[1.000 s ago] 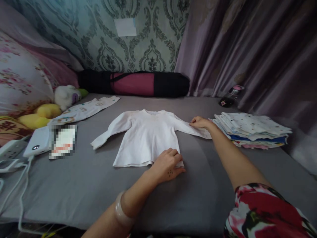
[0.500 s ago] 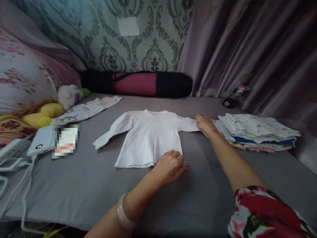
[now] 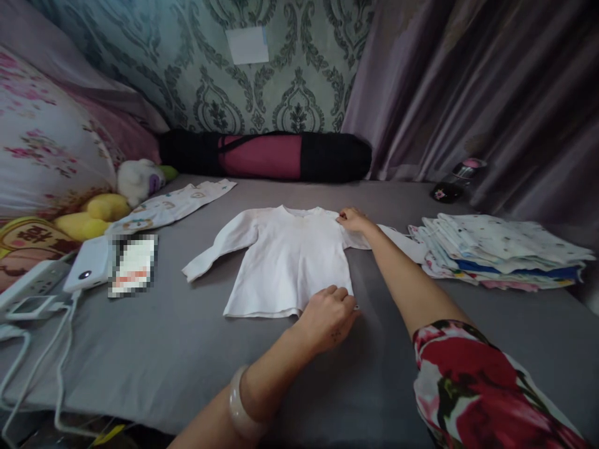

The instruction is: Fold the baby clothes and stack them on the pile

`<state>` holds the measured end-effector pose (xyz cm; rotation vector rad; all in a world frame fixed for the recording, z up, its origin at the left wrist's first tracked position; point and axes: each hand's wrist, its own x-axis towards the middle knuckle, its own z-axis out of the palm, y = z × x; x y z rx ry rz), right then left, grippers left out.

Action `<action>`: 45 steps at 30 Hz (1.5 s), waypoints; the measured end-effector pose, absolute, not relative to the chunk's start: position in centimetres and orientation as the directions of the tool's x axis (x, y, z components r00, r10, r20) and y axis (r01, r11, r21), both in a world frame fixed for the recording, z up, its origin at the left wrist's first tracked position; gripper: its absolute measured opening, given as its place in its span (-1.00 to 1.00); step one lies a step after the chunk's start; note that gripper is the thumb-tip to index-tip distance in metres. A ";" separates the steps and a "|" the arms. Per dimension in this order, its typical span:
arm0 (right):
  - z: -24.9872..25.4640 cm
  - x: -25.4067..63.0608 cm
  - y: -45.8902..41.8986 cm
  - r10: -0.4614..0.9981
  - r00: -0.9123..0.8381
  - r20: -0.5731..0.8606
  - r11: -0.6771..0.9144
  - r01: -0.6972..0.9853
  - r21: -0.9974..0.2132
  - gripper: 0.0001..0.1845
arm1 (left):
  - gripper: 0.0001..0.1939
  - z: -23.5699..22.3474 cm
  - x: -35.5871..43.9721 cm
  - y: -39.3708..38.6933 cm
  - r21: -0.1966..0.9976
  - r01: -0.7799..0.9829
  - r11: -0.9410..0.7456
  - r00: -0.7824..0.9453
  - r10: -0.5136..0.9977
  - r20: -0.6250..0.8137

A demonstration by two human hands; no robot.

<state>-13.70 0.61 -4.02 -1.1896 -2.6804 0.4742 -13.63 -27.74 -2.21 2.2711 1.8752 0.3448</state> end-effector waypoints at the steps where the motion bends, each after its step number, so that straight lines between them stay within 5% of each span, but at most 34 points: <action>1: -4.0 -13.9 0.9 0.749 -0.663 -0.010 0.621 0.706 -0.341 -0.66 | -0.71 -2.2 -13.6 -27.7 0.284 0.940 -0.189 0.178 0.982 0.064; 5: -3.6 -14.2 1.3 0.768 -0.632 -0.102 0.594 0.763 -0.256 -0.70 | -0.72 -2.3 -13.5 -27.7 0.338 0.930 -0.144 0.123 0.989 0.083; 9: -3.8 -14.3 0.6 0.737 -0.676 -0.023 0.666 0.731 -0.146 -0.72 | -0.75 -2.6 -13.5 -27.8 0.388 0.912 -0.132 0.097 0.989 0.108; 13: -4.5 -14.0 -0.1 0.680 -0.730 0.059 0.733 0.678 -0.061 -0.70 | -0.81 -2.7 -13.5 -27.9 0.314 0.920 -0.234 0.210 0.972 0.109; 19: -4.4 -12.2 -1.1 0.613 -0.766 0.192 0.787 0.613 -0.067 -0.64 | -0.83 -2.5 -13.2 -27.9 0.278 0.935 -0.219 0.204 0.975 0.083; 26: -4.1 -7.0 -3.1 0.476 -0.871 0.125 0.861 0.432 -0.269 -0.74 | -0.92 -2.8 -13.0 -27.6 0.507 0.851 0.138 -0.222 0.969 0.109; 32: -4.4 -4.8 -3.7 0.322 -0.937 0.135 0.936 0.293 -0.197 -0.78 | -0.96 -2.4 -13.1 -27.8 0.671 0.723 0.166 -0.400 0.892 0.211; 40: -3.6 -5.0 -4.4 0.264 -0.959 0.101 0.957 0.274 0.098 -0.65 | -0.94 -2.3 -13.2 -27.9 0.617 0.786 -0.046 -0.205 0.921 0.331; 45: -3.4 -5.5 -4.3 0.287 -0.954 0.086 0.950 0.295 0.103 -0.69 | -0.82 -2.5 -13.0 -27.9 0.451 0.880 -0.152 0.062 0.976 0.207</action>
